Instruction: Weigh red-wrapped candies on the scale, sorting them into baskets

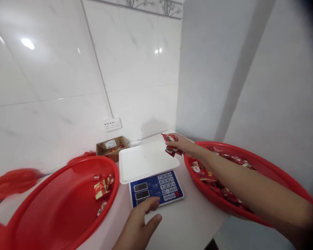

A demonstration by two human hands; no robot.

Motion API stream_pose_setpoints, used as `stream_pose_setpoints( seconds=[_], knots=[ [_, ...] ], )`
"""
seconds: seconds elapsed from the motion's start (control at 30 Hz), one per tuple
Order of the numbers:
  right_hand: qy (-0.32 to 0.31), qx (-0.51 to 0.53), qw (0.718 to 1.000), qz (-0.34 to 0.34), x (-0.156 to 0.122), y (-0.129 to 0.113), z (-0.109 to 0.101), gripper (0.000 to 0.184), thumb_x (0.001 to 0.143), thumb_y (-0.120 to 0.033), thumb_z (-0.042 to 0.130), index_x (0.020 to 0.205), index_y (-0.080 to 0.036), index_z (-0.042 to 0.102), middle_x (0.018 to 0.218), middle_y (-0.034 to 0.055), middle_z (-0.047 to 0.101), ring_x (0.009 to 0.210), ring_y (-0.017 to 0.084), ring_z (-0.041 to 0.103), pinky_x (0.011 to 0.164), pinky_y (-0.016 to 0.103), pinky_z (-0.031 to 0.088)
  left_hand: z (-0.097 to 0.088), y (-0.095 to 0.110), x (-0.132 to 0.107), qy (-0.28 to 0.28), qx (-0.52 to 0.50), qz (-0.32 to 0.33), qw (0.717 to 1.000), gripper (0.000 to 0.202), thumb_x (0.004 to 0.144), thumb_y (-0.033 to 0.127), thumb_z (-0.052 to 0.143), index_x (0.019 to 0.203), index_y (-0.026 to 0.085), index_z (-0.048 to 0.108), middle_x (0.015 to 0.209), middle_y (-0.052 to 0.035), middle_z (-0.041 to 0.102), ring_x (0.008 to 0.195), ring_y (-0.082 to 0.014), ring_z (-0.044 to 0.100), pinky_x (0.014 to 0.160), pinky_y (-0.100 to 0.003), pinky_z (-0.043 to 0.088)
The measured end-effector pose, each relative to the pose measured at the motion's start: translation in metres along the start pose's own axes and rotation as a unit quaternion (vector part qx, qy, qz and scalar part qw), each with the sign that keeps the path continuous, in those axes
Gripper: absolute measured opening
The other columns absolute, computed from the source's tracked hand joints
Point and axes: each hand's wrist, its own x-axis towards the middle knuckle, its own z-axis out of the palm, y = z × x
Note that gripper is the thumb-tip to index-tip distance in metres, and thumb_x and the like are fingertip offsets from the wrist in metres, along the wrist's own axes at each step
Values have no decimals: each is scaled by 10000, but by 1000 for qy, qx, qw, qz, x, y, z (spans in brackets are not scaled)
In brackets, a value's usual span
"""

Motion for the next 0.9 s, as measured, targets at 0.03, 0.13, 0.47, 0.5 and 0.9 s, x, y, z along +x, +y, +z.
stream_pose_setpoints(
  seconds=[0.03,0.13,0.47,0.5,0.9],
  knots=[
    [-7,-4,1000,1,6,-2,17,451,703,-281,647,1107,-212,457,988,69,634,775,169,626,634,264,529,-1,0,-2,9,-1,3,1000,406,771,301,556,1168,218,545,1149,-78,618,1069,-215,550,940,-363,411],
    [-28,-20,999,18,20,-1,60,450,712,-253,623,1120,-203,439,1022,69,616,773,148,618,577,240,530,-7,-3,-11,33,-2,1,999,401,769,297,563,1163,222,555,1131,-71,627,1059,-217,550,945,-369,398],
    [-80,-170,982,9,36,9,78,653,675,-409,635,1261,-232,410,1000,76,614,635,120,552,386,173,351,-26,-9,-29,51,6,-39,998,404,783,326,549,1178,242,540,1155,-56,607,1062,-210,529,943,-357,387],
    [-97,-187,977,13,35,9,76,670,653,-399,656,1262,-237,428,988,74,622,622,120,551,396,181,366,-25,-9,-28,50,3,-39,998,403,782,324,549,1177,246,541,1155,-53,607,1061,-210,527,941,-356,388],
    [-68,-314,947,-18,31,5,55,310,673,-403,628,881,-177,665,811,71,676,781,210,606,689,293,450,-17,-4,-24,31,-5,-37,999,404,788,348,541,1185,271,529,1165,-43,595,1069,-215,514,926,-368,397]
  ],
)
